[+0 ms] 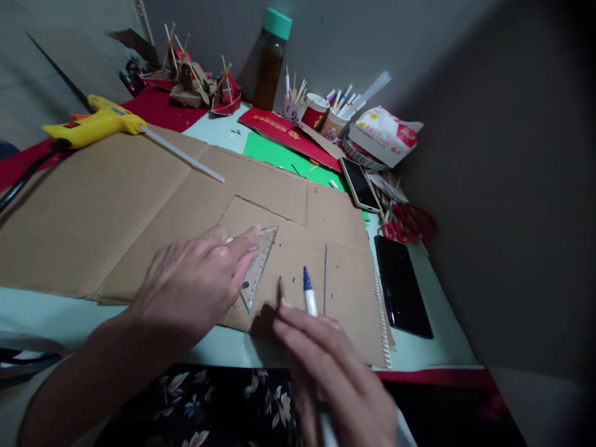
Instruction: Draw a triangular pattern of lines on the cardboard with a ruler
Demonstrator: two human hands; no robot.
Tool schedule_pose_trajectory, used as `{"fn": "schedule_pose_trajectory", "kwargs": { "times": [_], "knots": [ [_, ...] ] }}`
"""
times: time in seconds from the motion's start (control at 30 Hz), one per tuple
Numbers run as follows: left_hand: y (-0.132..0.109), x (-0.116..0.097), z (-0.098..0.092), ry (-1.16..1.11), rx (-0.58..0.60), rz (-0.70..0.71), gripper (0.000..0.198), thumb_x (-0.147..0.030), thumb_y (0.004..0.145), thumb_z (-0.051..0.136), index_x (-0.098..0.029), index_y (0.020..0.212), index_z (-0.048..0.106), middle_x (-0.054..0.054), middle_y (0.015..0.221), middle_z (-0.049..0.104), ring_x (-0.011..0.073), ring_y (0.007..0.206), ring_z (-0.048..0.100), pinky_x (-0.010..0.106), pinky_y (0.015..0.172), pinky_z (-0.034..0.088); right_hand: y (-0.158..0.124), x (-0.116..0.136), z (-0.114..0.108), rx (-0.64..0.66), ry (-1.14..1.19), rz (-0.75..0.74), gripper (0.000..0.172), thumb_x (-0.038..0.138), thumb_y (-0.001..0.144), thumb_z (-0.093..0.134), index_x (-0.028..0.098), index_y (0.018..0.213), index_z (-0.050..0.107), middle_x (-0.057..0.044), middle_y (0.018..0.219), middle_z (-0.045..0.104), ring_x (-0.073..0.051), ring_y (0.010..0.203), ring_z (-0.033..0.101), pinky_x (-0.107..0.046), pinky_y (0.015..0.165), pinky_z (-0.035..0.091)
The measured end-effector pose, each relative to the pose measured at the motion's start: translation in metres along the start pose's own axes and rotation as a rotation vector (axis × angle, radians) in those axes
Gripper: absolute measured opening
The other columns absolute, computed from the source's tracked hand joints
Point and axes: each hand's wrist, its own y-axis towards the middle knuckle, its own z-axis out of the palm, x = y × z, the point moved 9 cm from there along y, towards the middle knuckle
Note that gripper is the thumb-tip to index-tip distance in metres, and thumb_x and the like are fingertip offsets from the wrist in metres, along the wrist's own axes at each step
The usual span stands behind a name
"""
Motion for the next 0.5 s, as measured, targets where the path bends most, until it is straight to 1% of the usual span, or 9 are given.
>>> {"fn": "schedule_pose_trajectory", "kwargs": {
  "times": [0.03, 0.1, 0.13, 0.17, 0.2, 0.23, 0.3, 0.37, 0.5],
  "knots": [
    [0.0, 0.0, 0.0, -0.01, 0.002, 0.008, 0.054, -0.033, 0.117, 0.048, -0.042, 0.17, 0.05, 0.008, 0.157, 0.073, 0.04, 0.155, 0.065, 0.06, 0.128, 0.055, 0.009, -0.008, -0.009, -0.005, 0.043, 0.096, 0.028, 0.014, 0.113, 0.062, 0.024, 0.133, 0.081, -0.005, 0.128, 0.088, -0.016, 0.115, 0.086, -0.026, 0.103, 0.067],
    [0.0, 0.001, 0.0, -0.025, -0.005, 0.02, 0.053, -0.034, 0.116, 0.048, -0.042, 0.169, 0.052, 0.009, 0.155, 0.075, 0.0416, 0.154, 0.065, 0.062, 0.125, 0.056, 0.028, -0.018, -0.023, 0.017, 0.083, 0.199, 0.03, 0.015, 0.113, 0.063, 0.029, 0.132, 0.081, -0.002, 0.13, 0.086, -0.016, 0.122, 0.083, -0.026, 0.108, 0.065],
    [0.0, 0.002, -0.001, -0.031, -0.016, 0.026, 0.053, -0.035, 0.116, 0.047, -0.042, 0.168, 0.053, 0.01, 0.152, 0.076, 0.0424, 0.149, 0.068, 0.062, 0.121, 0.058, 0.038, -0.022, -0.026, 0.058, 0.119, 0.207, 0.026, 0.024, 0.116, 0.062, 0.03, 0.132, 0.082, -0.001, 0.134, 0.085, -0.017, 0.126, 0.082, -0.027, 0.109, 0.064],
    [0.0, 0.003, -0.001, -0.036, -0.036, 0.031, 0.053, -0.036, 0.115, 0.047, -0.042, 0.167, 0.055, 0.011, 0.149, 0.077, 0.0426, 0.143, 0.072, 0.061, 0.116, 0.061, 0.048, -0.027, -0.025, 0.109, 0.156, 0.225, 0.028, 0.036, 0.119, 0.058, 0.031, 0.135, 0.08, 0.0, 0.137, 0.084, -0.016, 0.119, 0.081, -0.026, 0.107, 0.064],
    [-0.001, 0.004, -0.002, -0.043, -0.063, 0.043, 0.052, -0.04, 0.115, 0.048, -0.043, 0.167, 0.055, 0.012, 0.144, 0.079, 0.0417, 0.136, 0.076, 0.058, 0.11, 0.062, 0.056, -0.039, -0.024, 0.141, 0.176, 0.291, 0.035, 0.048, 0.121, 0.053, 0.033, 0.14, 0.079, 0.0, 0.131, 0.083, -0.015, 0.112, 0.08, -0.026, 0.1, 0.064],
    [-0.001, 0.005, -0.002, -0.052, -0.092, 0.058, 0.053, -0.044, 0.114, 0.051, -0.042, 0.166, 0.056, 0.012, 0.138, 0.081, 0.0399, 0.129, 0.078, 0.055, 0.106, 0.063, 0.063, -0.048, -0.024, 0.152, 0.194, 0.325, 0.04, 0.058, 0.121, 0.051, 0.034, 0.134, 0.08, 0.0, 0.125, 0.083, -0.016, 0.111, 0.078, -0.028, 0.098, 0.064],
    [-0.003, 0.006, -0.003, -0.075, -0.155, 0.095, 0.056, -0.053, 0.111, 0.057, -0.042, 0.166, 0.057, 0.01, 0.129, 0.083, 0.036, 0.121, 0.078, 0.048, 0.101, 0.062, 0.077, -0.064, -0.019, 0.135, 0.284, 0.356, 0.04, 0.06, 0.119, 0.054, 0.033, 0.116, 0.083, -0.001, 0.118, 0.081, -0.018, 0.106, 0.075, -0.031, 0.095, 0.061],
    [-0.004, 0.007, -0.004, -0.094, -0.212, 0.132, 0.061, -0.06, 0.108, 0.06, -0.04, 0.166, 0.057, 0.01, 0.124, 0.084, 0.0344, 0.12, 0.077, 0.045, 0.099, 0.06, 0.084, -0.079, -0.008, 0.15, 0.372, 0.426, 0.038, 0.056, 0.117, 0.06, 0.03, 0.103, 0.083, 0.0, 0.109, 0.08, -0.016, 0.095, 0.074, -0.03, 0.088, 0.059],
    [-0.005, 0.01, -0.004, -0.106, -0.273, 0.165, 0.054, -0.057, 0.11, 0.056, -0.04, 0.161, 0.064, 0.01, 0.119, 0.083, 0.0324, 0.109, 0.078, 0.043, 0.092, 0.059, 0.086, -0.092, 0.011, 0.223, 0.387, 0.542, 0.027, 0.05, 0.105, 0.08, 0.026, 0.095, 0.081, 0.002, 0.093, 0.08, -0.014, 0.079, 0.075, -0.026, 0.073, 0.056]
  ]
}}
